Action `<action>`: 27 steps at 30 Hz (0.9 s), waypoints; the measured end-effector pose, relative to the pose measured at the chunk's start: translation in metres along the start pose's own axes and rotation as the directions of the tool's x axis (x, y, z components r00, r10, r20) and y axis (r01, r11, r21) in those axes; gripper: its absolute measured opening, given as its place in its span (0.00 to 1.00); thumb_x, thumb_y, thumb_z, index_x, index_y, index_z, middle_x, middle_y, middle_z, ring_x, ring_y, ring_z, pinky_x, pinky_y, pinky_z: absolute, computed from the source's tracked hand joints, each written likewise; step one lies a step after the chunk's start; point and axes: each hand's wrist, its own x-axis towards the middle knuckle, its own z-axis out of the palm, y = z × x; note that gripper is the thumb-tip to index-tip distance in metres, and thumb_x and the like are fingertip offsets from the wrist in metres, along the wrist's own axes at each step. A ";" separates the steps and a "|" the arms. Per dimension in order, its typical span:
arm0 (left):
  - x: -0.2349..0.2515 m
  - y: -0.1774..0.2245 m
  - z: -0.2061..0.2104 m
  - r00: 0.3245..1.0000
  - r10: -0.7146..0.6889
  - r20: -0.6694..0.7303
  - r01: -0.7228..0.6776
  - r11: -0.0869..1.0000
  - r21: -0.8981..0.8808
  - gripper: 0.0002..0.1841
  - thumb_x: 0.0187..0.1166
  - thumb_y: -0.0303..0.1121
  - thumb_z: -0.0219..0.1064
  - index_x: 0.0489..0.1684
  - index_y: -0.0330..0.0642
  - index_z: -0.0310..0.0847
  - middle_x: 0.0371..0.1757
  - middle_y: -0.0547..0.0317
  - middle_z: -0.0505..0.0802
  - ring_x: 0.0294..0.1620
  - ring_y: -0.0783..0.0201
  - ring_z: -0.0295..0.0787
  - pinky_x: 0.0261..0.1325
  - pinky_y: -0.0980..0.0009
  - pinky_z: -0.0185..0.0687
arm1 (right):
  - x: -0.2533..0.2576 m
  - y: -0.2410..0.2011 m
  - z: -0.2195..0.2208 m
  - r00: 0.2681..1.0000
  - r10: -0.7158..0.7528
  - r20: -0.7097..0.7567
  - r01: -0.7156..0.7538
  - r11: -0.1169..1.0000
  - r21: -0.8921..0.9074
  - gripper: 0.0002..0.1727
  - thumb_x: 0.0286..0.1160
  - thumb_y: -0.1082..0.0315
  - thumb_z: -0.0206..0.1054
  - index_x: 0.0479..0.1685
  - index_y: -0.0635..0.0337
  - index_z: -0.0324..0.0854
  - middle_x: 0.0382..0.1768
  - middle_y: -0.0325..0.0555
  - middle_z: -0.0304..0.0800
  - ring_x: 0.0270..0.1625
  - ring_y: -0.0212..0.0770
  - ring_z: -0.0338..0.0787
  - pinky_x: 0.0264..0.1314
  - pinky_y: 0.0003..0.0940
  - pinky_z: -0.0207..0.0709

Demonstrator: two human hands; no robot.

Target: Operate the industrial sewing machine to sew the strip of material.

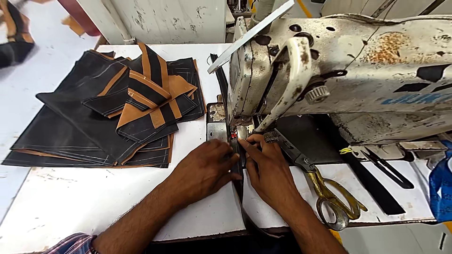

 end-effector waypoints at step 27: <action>0.006 0.001 -0.002 0.998 -0.035 0.054 0.035 0.999 0.010 0.31 0.84 0.61 0.58 0.66 0.45 0.89 0.65 0.50 0.90 0.74 0.56 0.82 0.80 0.64 0.75 | -0.001 0.001 0.001 1.000 -0.003 0.001 0.003 1.000 -0.015 0.26 0.80 0.62 0.53 0.74 0.41 0.85 0.66 0.46 0.83 0.62 0.47 0.82 0.56 0.42 0.80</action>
